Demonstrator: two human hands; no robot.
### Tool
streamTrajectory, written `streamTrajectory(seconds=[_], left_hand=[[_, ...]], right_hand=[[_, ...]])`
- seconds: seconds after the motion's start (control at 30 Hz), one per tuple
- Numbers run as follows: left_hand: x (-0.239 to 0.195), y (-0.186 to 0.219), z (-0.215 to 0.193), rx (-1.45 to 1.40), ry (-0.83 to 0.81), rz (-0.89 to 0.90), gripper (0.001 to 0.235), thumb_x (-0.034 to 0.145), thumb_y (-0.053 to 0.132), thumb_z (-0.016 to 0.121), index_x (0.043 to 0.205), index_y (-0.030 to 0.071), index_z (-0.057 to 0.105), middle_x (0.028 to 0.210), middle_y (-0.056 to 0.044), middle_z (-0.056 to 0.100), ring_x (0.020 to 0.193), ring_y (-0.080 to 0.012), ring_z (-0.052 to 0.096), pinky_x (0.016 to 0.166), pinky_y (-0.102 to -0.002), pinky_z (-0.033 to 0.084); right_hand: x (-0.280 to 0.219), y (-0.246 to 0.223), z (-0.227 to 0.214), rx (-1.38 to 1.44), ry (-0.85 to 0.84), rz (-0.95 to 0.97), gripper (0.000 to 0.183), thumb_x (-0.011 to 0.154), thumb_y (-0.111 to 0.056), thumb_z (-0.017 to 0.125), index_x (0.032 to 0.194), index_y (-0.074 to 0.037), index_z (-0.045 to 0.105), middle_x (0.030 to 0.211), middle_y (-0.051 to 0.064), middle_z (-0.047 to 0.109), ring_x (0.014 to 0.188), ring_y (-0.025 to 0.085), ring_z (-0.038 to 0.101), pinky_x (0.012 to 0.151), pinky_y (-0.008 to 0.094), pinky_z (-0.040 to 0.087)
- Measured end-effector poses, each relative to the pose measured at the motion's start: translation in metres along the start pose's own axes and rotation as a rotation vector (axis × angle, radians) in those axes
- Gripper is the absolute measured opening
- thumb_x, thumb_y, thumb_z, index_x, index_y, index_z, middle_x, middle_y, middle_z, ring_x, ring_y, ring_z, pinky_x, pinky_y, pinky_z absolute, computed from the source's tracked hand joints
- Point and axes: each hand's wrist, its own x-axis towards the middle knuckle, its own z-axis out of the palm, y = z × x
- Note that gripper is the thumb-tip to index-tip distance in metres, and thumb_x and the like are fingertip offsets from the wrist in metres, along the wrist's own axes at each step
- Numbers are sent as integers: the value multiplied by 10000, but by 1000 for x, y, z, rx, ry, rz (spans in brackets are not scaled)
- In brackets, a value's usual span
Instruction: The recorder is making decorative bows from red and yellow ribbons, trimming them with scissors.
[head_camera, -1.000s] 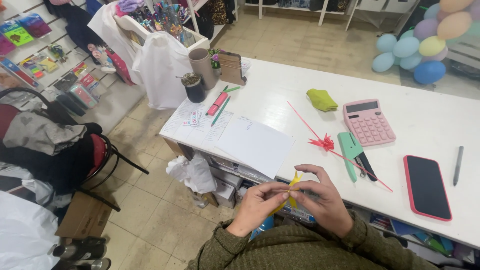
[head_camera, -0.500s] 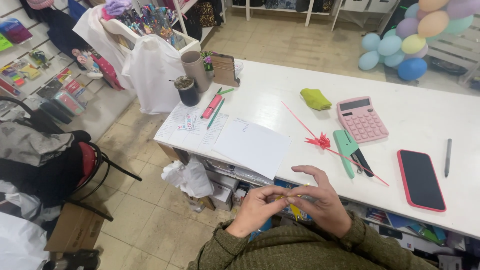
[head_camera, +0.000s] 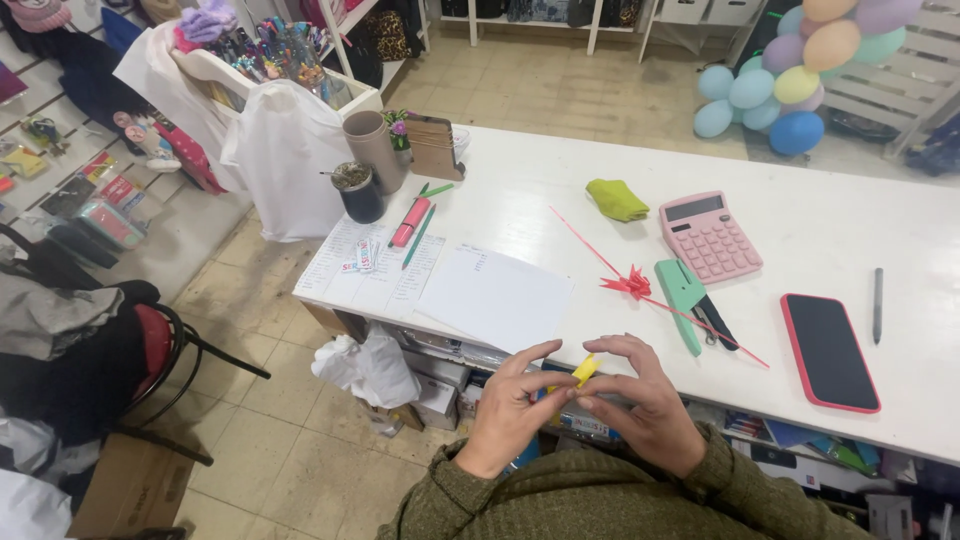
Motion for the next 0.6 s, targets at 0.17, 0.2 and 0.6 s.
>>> streamTrajectory(seconds=[0.17, 0.2, 0.6], left_hand=[[6, -15, 5, 124, 38, 57, 142, 860, 258, 728, 964, 214, 814, 1432, -79, 620, 1157, -165, 599, 983, -412, 395], [7, -19, 6, 192, 63, 88, 113, 843, 269, 752, 929, 242, 819, 1418, -60, 645, 1260, -188, 589, 1211, -548, 233], [18, -43, 21, 457, 126, 279, 100, 836, 281, 757, 903, 217, 796, 1280, 0, 683, 1240, -192, 571, 1199, -571, 230]], right_hand=[[-8, -4, -9, 52, 10, 24, 101, 819, -155, 780, 917, -131, 771, 1314, 85, 615, 1236, 247, 560, 1041, 403, 481], [-11, -4, -10, 100, 6, 29, 101, 836, -136, 765, 936, -123, 760, 1266, 67, 638, 1145, 207, 608, 961, 350, 532], [-42, -20, -40, 96, 106, 44, 129, 806, -35, 730, 925, -79, 708, 938, 59, 785, 820, 169, 775, 732, 283, 657]])
